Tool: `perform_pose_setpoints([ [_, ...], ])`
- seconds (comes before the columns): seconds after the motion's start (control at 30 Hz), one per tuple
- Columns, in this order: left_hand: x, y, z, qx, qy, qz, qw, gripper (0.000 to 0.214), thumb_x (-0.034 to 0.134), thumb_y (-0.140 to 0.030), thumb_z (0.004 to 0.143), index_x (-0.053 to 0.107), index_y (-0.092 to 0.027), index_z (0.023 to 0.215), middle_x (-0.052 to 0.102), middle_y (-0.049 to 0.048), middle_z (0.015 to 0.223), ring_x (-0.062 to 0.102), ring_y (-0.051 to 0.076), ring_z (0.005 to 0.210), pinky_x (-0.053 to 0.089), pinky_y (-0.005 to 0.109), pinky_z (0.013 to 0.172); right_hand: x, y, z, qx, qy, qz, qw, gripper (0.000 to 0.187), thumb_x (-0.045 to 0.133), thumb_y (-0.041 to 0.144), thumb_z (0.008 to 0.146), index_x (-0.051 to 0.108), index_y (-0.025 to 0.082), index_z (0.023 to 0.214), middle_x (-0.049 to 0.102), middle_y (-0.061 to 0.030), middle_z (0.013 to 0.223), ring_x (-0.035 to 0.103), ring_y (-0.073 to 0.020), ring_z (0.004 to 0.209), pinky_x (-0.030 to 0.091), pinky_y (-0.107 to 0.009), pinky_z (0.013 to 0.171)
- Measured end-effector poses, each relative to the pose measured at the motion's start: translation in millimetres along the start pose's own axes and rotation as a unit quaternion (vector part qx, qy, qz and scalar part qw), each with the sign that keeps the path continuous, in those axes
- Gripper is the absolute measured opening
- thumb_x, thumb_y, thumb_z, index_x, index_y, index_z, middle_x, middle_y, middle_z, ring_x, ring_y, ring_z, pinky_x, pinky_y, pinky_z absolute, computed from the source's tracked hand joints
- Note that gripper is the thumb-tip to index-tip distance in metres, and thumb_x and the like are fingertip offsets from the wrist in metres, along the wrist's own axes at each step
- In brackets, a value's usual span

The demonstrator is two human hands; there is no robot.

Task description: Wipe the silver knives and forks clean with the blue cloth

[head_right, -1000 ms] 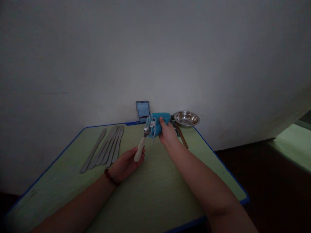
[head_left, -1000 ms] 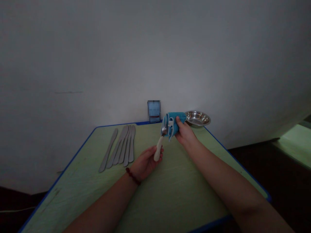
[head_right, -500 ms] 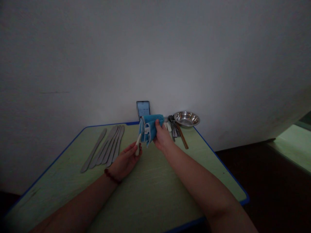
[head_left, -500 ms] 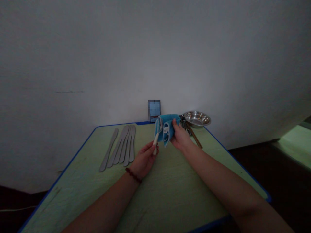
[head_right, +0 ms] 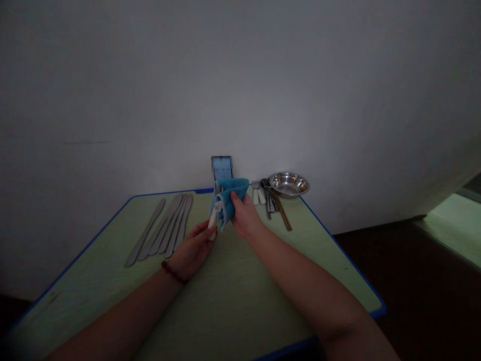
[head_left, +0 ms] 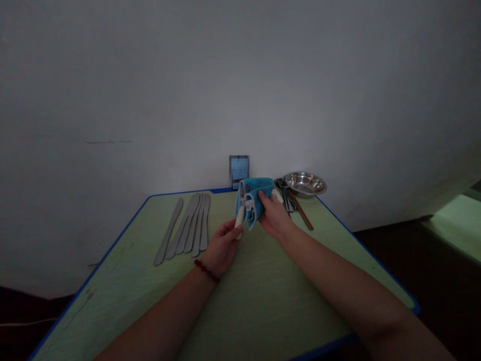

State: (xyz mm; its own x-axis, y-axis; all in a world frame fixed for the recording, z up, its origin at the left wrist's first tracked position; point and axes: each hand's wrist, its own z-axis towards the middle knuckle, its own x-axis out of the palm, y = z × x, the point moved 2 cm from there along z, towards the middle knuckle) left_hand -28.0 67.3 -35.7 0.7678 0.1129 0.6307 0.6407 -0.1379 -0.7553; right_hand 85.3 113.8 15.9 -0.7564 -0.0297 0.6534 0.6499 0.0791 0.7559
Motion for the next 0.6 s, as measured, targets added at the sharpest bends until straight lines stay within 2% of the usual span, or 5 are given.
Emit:
perform_pose_setpoints([
  [0.3,1.3,-0.6,-2.1,0.006,-0.006,0.001,1.0,0.019,0.065,-0.005,0.055,0.061,-0.014,0.071,0.058,-0.0026,0.064,0.052,0.005,0.059,0.039,0.016,0.059,-5.4,1.1,5.2,-0.026,-0.02,-0.004,0.999,0.009,0.051,0.022,0.071,0.048,0.023,0.079,0.06,0.0067,0.066,0.059,-0.0096,0.068,0.048,-0.025,0.064],
  [0.6,3.6,0.2,-2.4,0.013,0.018,0.008,1.0,0.019,0.067,-0.008,0.053,0.061,-0.015,0.07,0.062,-0.0019,0.067,0.054,0.006,0.064,0.039,0.018,0.063,0.4,-1.5,-0.9,-0.015,0.015,-0.019,1.0,0.01,0.052,0.024,0.07,0.048,0.022,0.078,0.061,0.005,0.068,0.059,-0.0104,0.071,0.048,-0.025,0.066],
])
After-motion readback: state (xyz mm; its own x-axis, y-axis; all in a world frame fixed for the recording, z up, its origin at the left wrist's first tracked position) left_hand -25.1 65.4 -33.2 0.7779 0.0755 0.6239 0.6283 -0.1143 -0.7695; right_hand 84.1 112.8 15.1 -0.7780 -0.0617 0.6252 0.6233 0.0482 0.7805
